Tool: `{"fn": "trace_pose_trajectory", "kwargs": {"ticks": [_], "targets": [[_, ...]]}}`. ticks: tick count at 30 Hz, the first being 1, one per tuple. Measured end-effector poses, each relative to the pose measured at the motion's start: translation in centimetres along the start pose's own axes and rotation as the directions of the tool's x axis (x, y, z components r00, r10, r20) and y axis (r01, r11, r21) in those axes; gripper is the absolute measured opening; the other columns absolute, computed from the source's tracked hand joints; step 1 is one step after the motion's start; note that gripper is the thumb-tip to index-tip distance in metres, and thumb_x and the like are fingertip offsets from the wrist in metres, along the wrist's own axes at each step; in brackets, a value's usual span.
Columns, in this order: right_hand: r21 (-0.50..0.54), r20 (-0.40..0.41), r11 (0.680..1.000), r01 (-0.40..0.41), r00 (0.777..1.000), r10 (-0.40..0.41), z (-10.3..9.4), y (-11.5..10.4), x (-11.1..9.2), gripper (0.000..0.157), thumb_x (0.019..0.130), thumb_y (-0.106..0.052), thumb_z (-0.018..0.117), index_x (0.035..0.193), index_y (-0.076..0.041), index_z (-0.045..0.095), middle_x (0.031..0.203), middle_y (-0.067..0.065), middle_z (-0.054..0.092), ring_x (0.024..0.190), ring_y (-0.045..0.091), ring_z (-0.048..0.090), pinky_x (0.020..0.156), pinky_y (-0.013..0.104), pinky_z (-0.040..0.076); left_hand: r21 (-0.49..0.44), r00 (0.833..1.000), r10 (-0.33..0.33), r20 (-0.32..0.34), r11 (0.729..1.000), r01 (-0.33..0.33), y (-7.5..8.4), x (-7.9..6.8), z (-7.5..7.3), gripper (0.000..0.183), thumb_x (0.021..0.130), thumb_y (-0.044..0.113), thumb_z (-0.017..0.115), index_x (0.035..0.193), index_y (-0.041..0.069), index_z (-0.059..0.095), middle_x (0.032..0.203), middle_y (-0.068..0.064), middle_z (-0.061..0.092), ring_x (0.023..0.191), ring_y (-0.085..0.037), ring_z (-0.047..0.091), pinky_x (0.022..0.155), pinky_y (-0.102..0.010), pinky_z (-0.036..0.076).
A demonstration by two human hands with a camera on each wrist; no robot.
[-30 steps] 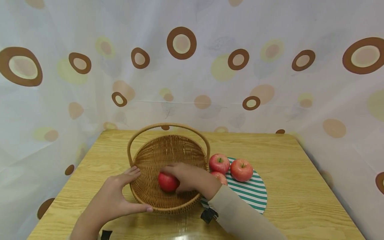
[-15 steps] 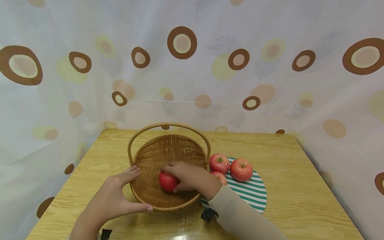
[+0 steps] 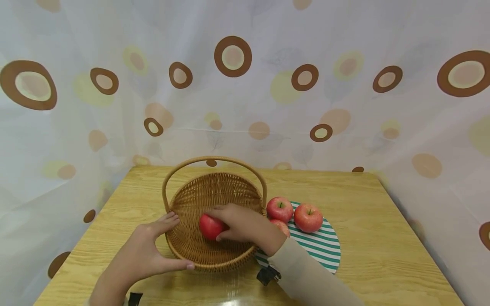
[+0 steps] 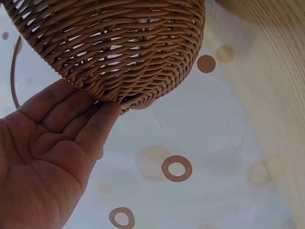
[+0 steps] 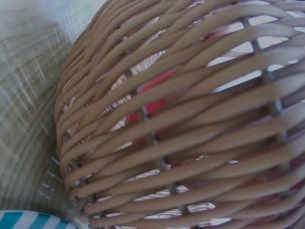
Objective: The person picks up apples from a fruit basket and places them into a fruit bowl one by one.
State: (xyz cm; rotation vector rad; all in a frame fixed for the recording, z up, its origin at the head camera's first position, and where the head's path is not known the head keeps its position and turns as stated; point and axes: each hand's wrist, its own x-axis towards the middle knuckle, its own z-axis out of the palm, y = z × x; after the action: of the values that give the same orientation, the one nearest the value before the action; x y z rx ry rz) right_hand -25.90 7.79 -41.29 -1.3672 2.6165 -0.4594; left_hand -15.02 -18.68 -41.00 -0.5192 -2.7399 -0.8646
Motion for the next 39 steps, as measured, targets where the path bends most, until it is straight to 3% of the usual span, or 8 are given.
{"fn": "trace_pose_trajectory", "kwargs": {"ticks": [6,16,21,34,39], "targets": [[0.004,-0.123,0.999,0.051,0.991,-0.05,-0.8,-0.5,-1.1,0.076,0.091,-0.03,0.085,0.159,-0.016,0.052,0.158,0.021,0.054,0.141,0.036,0.059,0.111,0.053,0.055,-0.016,0.999,-0.03,0.019,0.999,0.03,-0.2,-0.1,0.3,0.117,0.059,0.086,0.084,0.137,0.001,0.07,0.145,-0.017,0.066,0.139,-0.033,0.062,0.108,-0.052,0.057],[0.013,-0.308,0.994,0.104,0.947,-0.095,-2.2,0.4,-4.0,0.08,0.091,-0.03,0.086,0.161,-0.022,0.049,0.16,0.016,0.053,0.144,0.033,0.057,0.109,0.049,0.057,-0.042,0.999,-0.038,0.021,0.998,0.039,-0.2,0.0,0.3,0.116,0.059,0.083,0.086,0.136,-0.002,0.07,0.144,-0.019,0.066,0.138,-0.036,0.062,0.107,-0.054,0.057],[-0.001,-0.395,0.99,0.139,0.91,-0.128,-2.7,0.8,-5.6,0.083,0.089,-0.026,0.088,0.162,-0.02,0.048,0.161,0.014,0.053,0.145,0.032,0.056,0.106,0.048,0.059,-0.043,0.998,-0.047,0.028,0.998,0.048,-0.1,0.0,0.3,0.118,0.059,0.084,0.086,0.137,-0.002,0.069,0.144,-0.019,0.066,0.139,-0.036,0.061,0.108,-0.054,0.056],[-0.025,-0.504,0.992,0.121,0.856,-0.117,-3.4,1.2,-9.1,0.093,0.083,-0.017,0.092,0.163,-0.016,0.045,0.164,0.014,0.049,0.141,0.034,0.058,0.103,0.053,0.059,-0.033,0.997,-0.062,0.04,0.997,0.064,0.0,0.1,0.3,0.12,0.058,0.085,0.085,0.139,-0.002,0.068,0.147,-0.017,0.065,0.139,-0.037,0.061,0.108,-0.054,0.056],[-0.031,-0.564,0.994,0.104,0.819,-0.103,-3.7,1.3,-11.0,0.09,0.084,-0.02,0.092,0.161,-0.012,0.047,0.164,0.015,0.049,0.141,0.032,0.057,0.104,0.042,0.06,-0.034,0.997,-0.064,0.047,0.997,0.066,0.0,0.2,0.3,0.12,0.058,0.085,0.085,0.139,-0.002,0.068,0.148,-0.018,0.064,0.14,-0.037,0.06,0.109,-0.055,0.055]]}}
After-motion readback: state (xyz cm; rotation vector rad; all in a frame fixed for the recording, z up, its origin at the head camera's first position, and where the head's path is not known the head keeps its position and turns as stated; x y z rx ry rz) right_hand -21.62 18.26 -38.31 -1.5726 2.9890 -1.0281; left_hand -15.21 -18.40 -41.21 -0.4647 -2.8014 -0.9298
